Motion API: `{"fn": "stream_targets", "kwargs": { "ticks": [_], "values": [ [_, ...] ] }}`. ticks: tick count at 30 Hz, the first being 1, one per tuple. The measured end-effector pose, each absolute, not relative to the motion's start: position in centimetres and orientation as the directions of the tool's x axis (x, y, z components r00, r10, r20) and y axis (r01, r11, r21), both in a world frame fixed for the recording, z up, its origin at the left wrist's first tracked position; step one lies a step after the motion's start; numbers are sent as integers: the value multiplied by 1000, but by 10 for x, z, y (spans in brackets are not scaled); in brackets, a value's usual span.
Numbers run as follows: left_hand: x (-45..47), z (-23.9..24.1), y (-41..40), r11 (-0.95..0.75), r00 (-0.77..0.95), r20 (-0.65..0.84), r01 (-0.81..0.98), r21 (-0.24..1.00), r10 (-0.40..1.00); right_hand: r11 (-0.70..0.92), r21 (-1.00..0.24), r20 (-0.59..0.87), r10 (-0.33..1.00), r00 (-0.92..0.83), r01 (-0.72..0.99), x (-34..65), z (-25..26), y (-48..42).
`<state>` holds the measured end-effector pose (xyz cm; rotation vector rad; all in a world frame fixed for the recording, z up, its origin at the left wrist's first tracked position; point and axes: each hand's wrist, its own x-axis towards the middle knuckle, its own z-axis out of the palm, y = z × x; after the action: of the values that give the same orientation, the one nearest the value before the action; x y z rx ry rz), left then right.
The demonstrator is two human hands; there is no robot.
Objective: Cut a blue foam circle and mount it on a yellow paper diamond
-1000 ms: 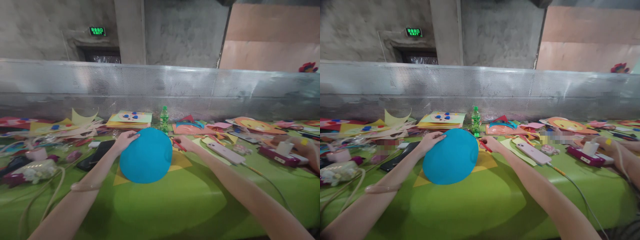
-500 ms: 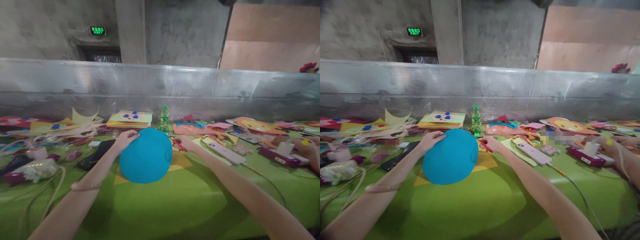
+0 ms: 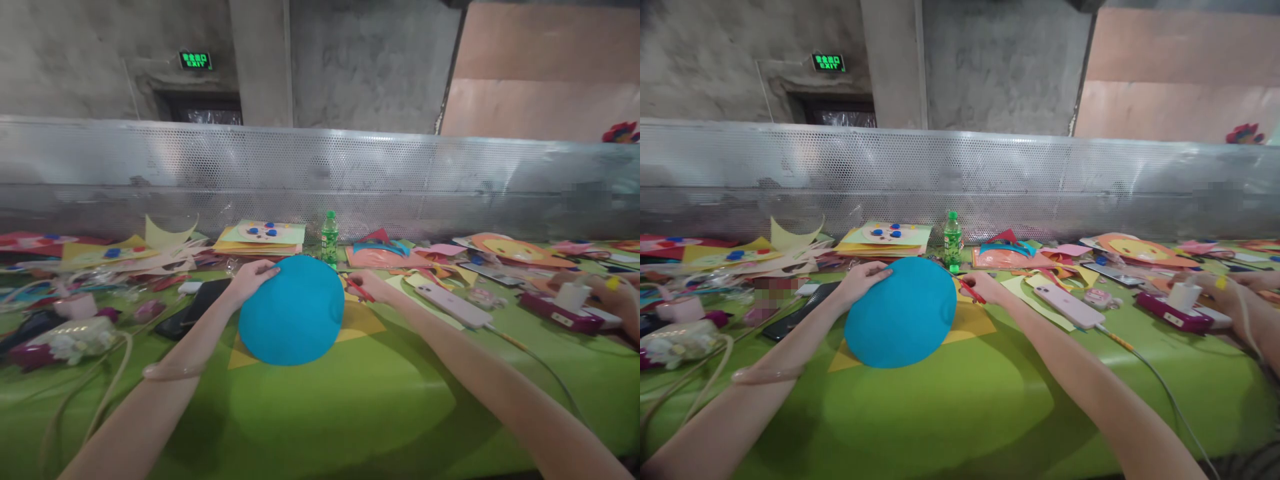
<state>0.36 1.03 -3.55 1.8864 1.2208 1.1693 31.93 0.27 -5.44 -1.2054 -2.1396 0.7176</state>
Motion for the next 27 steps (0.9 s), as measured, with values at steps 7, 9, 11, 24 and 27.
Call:
{"fn": "stream_targets", "kwargs": {
  "ticks": [7, 9, 11, 24, 27],
  "values": [
    [3, -36, 12, -431, 189, 388, 418, 800, 902, 464, -676, 233, 872, -430, 573, 319, -53, -1],
    [3, -36, 12, -429, 180, 390, 423, 798, 903, 459, -671, 230, 875, -425, 582, 319, -51, -2],
    [3, -36, 12, -421, 169, 387, 431, 798, 906, 456, -675, 224, 876, -427, 580, 319, -50, -4],
    [1, -37, 15, -418, 206, 365, 409, 811, 908, 461, -678, 253, 878, -407, 572, 322, -51, 2],
    [0, -38, 15, -414, 214, 355, 421, 807, 910, 479, -666, 237, 863, -447, 572, 322, -51, 3]
  ]
}}
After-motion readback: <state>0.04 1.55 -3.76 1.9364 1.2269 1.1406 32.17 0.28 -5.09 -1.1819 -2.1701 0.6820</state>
